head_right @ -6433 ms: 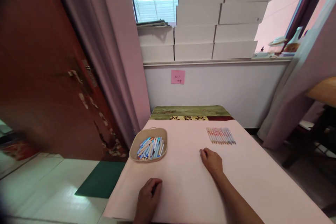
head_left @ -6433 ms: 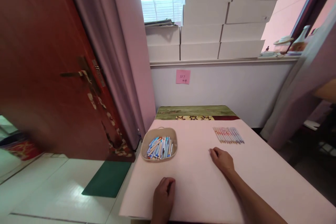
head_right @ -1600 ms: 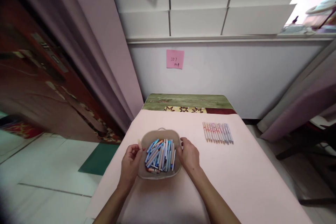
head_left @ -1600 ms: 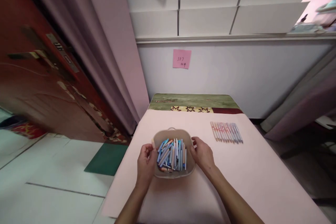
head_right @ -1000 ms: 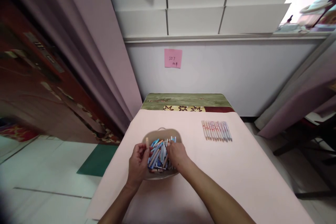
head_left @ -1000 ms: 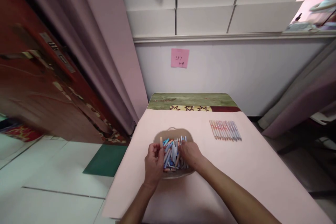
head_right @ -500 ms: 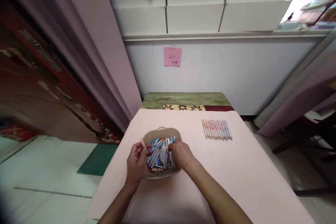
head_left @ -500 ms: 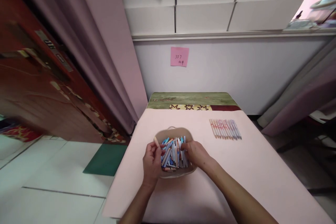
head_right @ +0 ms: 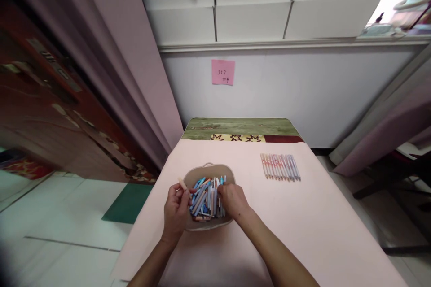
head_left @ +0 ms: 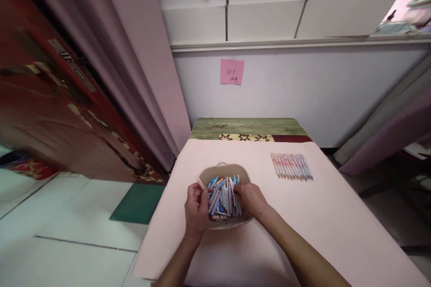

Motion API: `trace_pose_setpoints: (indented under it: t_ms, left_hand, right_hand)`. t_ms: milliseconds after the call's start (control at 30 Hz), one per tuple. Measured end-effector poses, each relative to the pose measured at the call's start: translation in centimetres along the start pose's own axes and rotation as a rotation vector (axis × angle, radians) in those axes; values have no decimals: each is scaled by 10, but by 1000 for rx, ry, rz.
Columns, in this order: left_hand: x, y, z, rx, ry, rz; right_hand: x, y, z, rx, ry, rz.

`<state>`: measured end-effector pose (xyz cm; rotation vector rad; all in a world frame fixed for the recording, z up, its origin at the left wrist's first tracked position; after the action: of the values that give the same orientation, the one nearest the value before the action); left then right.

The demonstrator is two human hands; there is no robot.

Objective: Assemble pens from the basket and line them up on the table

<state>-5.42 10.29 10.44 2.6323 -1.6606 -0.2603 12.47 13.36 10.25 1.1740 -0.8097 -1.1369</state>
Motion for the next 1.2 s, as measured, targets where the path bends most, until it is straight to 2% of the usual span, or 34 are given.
trace_pose_setpoints:
  t_ms: [367, 667, 1000, 1200]
  left_hand:
    - [9, 0, 0, -80, -62, 42]
    - [5, -2, 0, -83, -49, 41]
    - [7, 0, -2, -118, -72, 39]
    - [6, 1, 0, -79, -26, 32]
  right_hand:
    - [5, -11, -2, 30, -48, -26]
    - [1, -9, -5, -7, -68, -40]
    - [1, -19, -6, 7, -55, -55]
    - [1, -17, -7, -8, -62, -54]
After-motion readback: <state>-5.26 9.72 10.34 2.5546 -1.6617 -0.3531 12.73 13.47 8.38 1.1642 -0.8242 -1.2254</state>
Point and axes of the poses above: each hand's wrist, its own x-axis away from the middle knuckle, its own y-axis out of the back of the hand, z = x × y, the point moved 5 cm from there along -x, towards the middle knuckle, and after that the axes turned 12 degrees about -z, right-handed, at the moved point
